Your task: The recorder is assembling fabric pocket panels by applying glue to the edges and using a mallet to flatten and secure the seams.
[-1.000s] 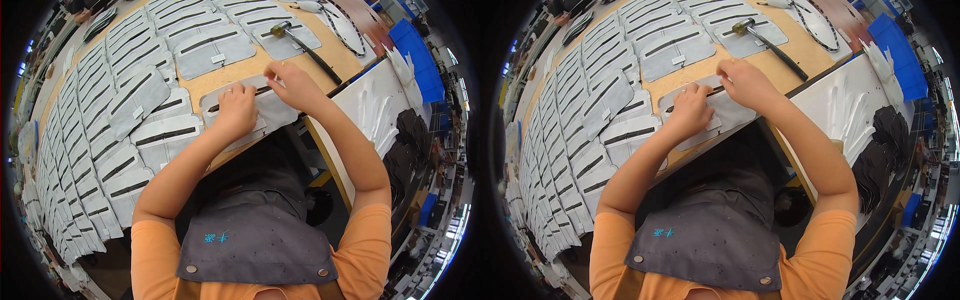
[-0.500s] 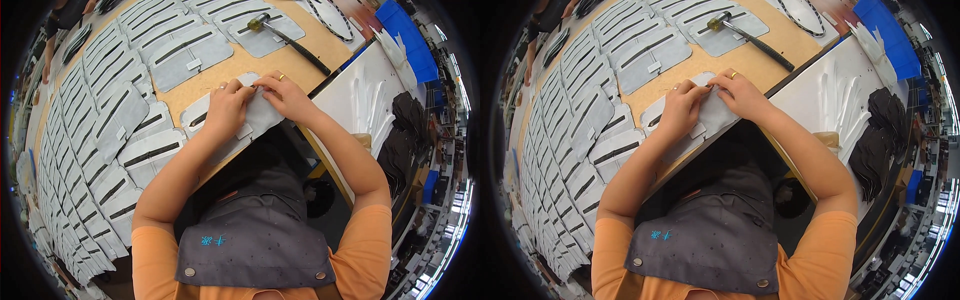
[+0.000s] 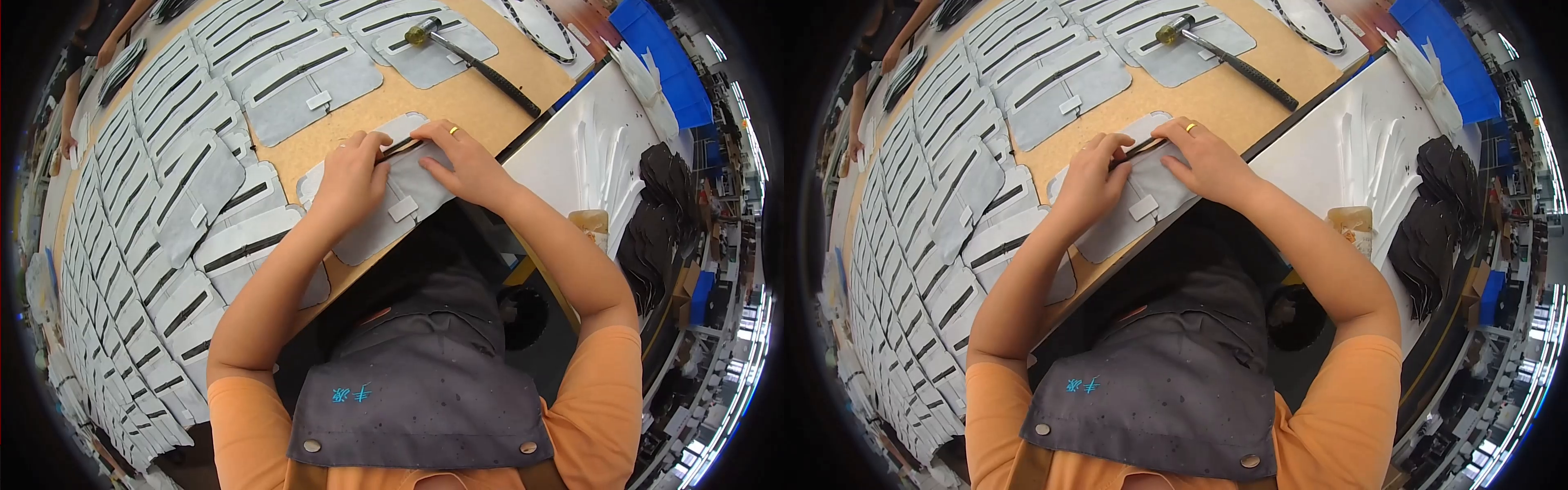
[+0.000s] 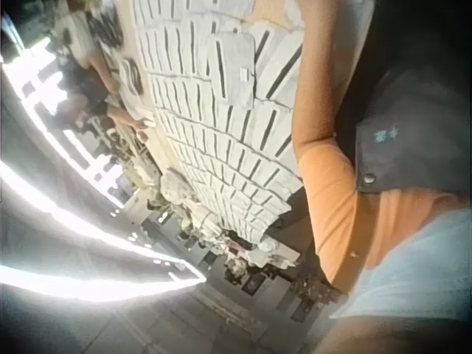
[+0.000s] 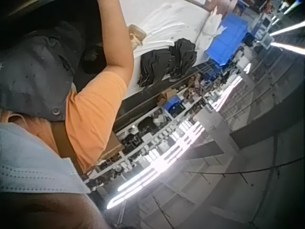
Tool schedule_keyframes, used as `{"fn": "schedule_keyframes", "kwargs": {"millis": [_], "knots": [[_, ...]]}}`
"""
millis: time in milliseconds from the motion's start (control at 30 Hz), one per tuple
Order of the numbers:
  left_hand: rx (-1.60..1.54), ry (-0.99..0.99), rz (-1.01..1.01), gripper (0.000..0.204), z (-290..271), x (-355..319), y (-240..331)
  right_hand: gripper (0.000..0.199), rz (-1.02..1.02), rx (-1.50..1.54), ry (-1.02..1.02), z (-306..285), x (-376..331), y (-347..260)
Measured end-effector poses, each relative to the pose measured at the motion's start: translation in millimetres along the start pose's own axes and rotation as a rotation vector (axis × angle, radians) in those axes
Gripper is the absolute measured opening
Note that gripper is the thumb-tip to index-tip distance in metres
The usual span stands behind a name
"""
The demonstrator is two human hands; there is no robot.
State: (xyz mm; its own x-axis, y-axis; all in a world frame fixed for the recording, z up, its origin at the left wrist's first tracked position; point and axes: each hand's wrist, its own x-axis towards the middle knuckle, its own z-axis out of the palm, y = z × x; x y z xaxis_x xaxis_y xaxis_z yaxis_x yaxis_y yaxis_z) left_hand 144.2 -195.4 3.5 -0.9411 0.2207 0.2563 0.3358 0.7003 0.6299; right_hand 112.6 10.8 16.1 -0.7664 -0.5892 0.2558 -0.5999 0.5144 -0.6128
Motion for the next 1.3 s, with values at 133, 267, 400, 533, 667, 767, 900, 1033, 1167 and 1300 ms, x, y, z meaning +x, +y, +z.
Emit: {"fn": "schedule_keyframes", "kwargs": {"millis": [133,267,400,533,667,767,900,1033,1167,1300], "knots": [[-0.080,-0.007,0.078,0.027,-5,-9,-3,0.029,-0.069,-0.040,-0.016,-1,9,1],[0.176,0.052,0.217,0.025,-4,-16,3,0.027,-0.315,-0.390,-0.019,2,6,-3],[0.260,0.042,0.232,0.025,-3,-18,6,0.028,-0.359,-0.529,0.024,-12,2,12],[0.199,0.050,0.197,0.025,-3,-19,3,0.022,-0.164,-0.238,0.003,0,12,-8],[0.027,0.013,-0.040,0.027,-16,-25,1,0.018,-0.100,0.074,-0.032,21,20,-17],[-0.009,0.053,-0.007,0.022,-19,-35,-8,0.017,-0.123,0.035,-0.100,19,26,-16],[-0.107,0.133,-0.043,0.015,-13,-39,-11,0.015,-0.102,0.054,-0.178,18,32,-19],[-0.090,0.112,-0.025,0.016,-15,-41,-11,0.012,-0.143,0.004,-0.157,17,29,-23],[-0.029,0.149,0.028,0.016,-14,-42,-8,0.005,-0.193,-0.043,-0.108,21,27,-22],[-0.006,0.121,0.045,0.018,-16,-41,-7,0.004,-0.221,-0.077,-0.096,21,27,-22]]}}
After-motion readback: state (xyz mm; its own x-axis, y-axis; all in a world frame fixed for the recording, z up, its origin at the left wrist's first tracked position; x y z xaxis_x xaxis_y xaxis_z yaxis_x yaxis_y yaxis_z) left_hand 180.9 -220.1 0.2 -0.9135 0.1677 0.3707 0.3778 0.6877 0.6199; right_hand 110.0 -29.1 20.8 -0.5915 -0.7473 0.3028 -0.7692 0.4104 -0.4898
